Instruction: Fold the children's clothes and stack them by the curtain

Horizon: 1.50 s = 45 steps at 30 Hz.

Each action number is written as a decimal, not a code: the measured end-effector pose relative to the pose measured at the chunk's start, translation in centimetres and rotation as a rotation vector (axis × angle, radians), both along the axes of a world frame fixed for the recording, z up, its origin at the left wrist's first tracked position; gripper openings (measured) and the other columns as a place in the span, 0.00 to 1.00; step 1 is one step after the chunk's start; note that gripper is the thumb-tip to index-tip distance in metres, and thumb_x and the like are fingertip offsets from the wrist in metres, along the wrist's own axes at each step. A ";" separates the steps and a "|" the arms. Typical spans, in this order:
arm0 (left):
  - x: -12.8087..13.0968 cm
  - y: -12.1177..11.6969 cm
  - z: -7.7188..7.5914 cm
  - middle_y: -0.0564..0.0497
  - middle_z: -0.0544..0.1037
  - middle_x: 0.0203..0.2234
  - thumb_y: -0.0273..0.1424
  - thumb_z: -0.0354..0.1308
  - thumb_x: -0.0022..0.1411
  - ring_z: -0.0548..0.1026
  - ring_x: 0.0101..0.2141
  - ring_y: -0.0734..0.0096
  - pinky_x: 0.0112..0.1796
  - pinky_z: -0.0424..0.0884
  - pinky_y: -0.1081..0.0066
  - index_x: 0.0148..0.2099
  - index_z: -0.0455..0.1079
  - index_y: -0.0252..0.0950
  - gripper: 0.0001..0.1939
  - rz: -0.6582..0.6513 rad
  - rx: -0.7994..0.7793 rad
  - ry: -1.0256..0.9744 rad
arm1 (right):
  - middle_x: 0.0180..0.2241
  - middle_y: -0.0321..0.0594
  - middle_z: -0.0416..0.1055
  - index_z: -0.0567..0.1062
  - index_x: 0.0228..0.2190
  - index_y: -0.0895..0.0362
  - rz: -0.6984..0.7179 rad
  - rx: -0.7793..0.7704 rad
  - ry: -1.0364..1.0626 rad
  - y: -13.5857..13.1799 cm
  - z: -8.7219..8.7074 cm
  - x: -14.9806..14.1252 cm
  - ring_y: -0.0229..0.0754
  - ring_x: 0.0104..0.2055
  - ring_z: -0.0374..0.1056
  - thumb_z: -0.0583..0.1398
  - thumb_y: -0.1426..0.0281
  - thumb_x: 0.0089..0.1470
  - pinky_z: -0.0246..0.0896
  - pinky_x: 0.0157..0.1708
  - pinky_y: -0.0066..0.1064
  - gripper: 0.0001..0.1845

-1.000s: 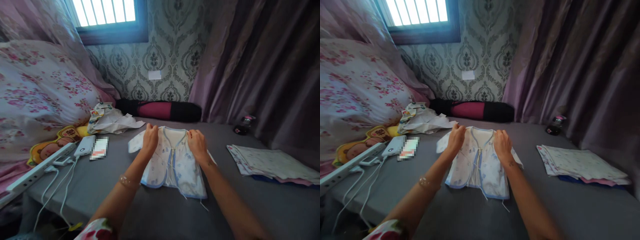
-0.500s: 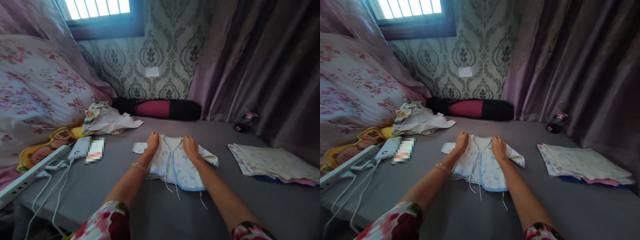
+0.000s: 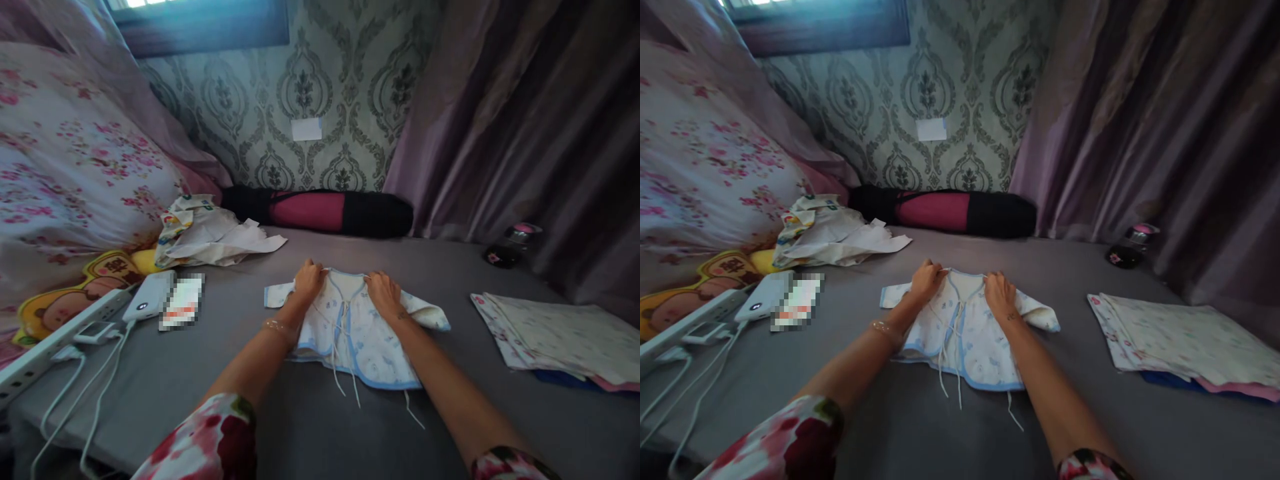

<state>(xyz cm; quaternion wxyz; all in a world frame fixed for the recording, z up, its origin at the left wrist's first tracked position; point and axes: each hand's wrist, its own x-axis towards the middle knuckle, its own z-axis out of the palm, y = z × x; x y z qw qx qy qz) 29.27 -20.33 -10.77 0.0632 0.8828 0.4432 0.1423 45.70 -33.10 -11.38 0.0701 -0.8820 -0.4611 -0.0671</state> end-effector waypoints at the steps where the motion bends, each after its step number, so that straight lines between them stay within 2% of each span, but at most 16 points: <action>1: 0.3 0.3 0.0 0.43 0.69 0.43 0.39 0.44 0.68 0.71 0.42 0.63 0.39 0.65 0.70 0.45 0.72 0.38 0.18 0.001 0.027 -0.010 | 0.45 0.46 0.70 0.72 0.43 0.55 -0.002 0.014 -0.018 0.3 0.0 0.1 0.44 0.42 0.70 0.45 0.63 0.65 0.60 0.39 0.31 0.18; 9: 2.7 2.5 0.7 0.40 0.68 0.43 0.37 0.41 0.69 0.69 0.44 0.59 0.41 0.65 0.66 0.46 0.72 0.35 0.19 0.014 0.132 0.017 | 0.43 0.51 0.69 0.72 0.42 0.58 -0.033 0.070 -0.100 3.3 -0.4 0.9 0.46 0.39 0.72 0.41 0.67 0.66 0.62 0.35 0.33 0.21; 14: 3.4 3.2 -0.2 0.40 0.69 0.43 0.36 0.41 0.69 0.69 0.45 0.57 0.42 0.66 0.65 0.46 0.72 0.34 0.19 -0.006 0.179 0.065 | 0.42 0.51 0.70 0.72 0.42 0.59 -0.045 0.081 -0.104 4.1 -1.1 1.2 0.47 0.39 0.72 0.42 0.69 0.65 0.62 0.35 0.33 0.21; 20: 3.9 3.6 -1.7 0.38 0.69 0.45 0.32 0.39 0.69 0.69 0.47 0.57 0.44 0.66 0.62 0.49 0.69 0.33 0.19 -0.015 0.113 0.142 | 0.42 0.53 0.70 0.74 0.42 0.61 -0.051 0.066 -0.079 4.2 -1.3 0.9 0.47 0.41 0.71 0.44 0.71 0.64 0.61 0.38 0.33 0.20; 26: 3.8 3.6 -0.4 0.38 0.68 0.47 0.30 0.43 0.67 0.73 0.44 0.59 0.41 0.69 0.66 0.51 0.67 0.35 0.16 0.045 -0.019 0.147 | 0.45 0.50 0.69 0.74 0.44 0.58 -0.045 0.083 0.054 3.3 -0.6 1.2 0.46 0.44 0.70 0.47 0.68 0.64 0.60 0.42 0.32 0.18; 31: 1.4 3.8 0.8 0.40 0.66 0.49 0.34 0.50 0.64 0.74 0.42 0.63 0.42 0.68 0.66 0.52 0.64 0.34 0.16 0.008 -0.040 -0.030 | 0.51 0.49 0.69 0.69 0.53 0.59 0.039 0.196 0.255 2.2 -0.1 3.2 0.45 0.51 0.66 0.53 0.67 0.60 0.58 0.49 0.30 0.21; 35: -1.9 4.5 0.8 0.42 0.69 0.47 0.32 0.50 0.64 0.73 0.40 0.67 0.45 0.67 0.67 0.51 0.66 0.35 0.15 -0.022 0.010 -0.185 | 0.48 0.47 0.72 0.70 0.52 0.61 0.034 0.296 0.388 0.7 0.3 5.8 0.42 0.49 0.68 0.54 0.68 0.58 0.60 0.47 0.28 0.22; 39: -5.8 5.2 0.3 0.45 0.74 0.43 0.32 0.49 0.64 0.73 0.42 0.66 0.45 0.66 0.70 0.50 0.68 0.35 0.14 0.125 -0.023 -0.165 | 0.42 0.46 0.76 0.75 0.46 0.62 -0.115 0.366 0.406 -2.4 0.7 8.4 0.42 0.45 0.71 0.55 0.68 0.56 0.62 0.44 0.27 0.19; 42: -8.4 5.6 -0.1 0.45 0.77 0.40 0.33 0.50 0.63 0.73 0.43 0.64 0.43 0.66 0.71 0.49 0.68 0.35 0.14 0.257 -0.132 -0.113 | 0.38 0.46 0.77 0.78 0.41 0.62 -0.238 0.317 0.437 -4.9 0.9 10.0 0.42 0.41 0.72 0.56 0.69 0.53 0.63 0.39 0.26 0.16; 45: -10.1 5.5 -0.4 0.43 0.77 0.41 0.33 0.51 0.63 0.74 0.44 0.63 0.41 0.66 0.71 0.46 0.70 0.33 0.13 0.314 -0.204 -0.098 | 0.34 0.45 0.78 0.80 0.36 0.60 -0.308 0.233 0.463 -6.8 1.0 11.0 0.43 0.36 0.73 0.58 0.68 0.51 0.64 0.33 0.26 0.14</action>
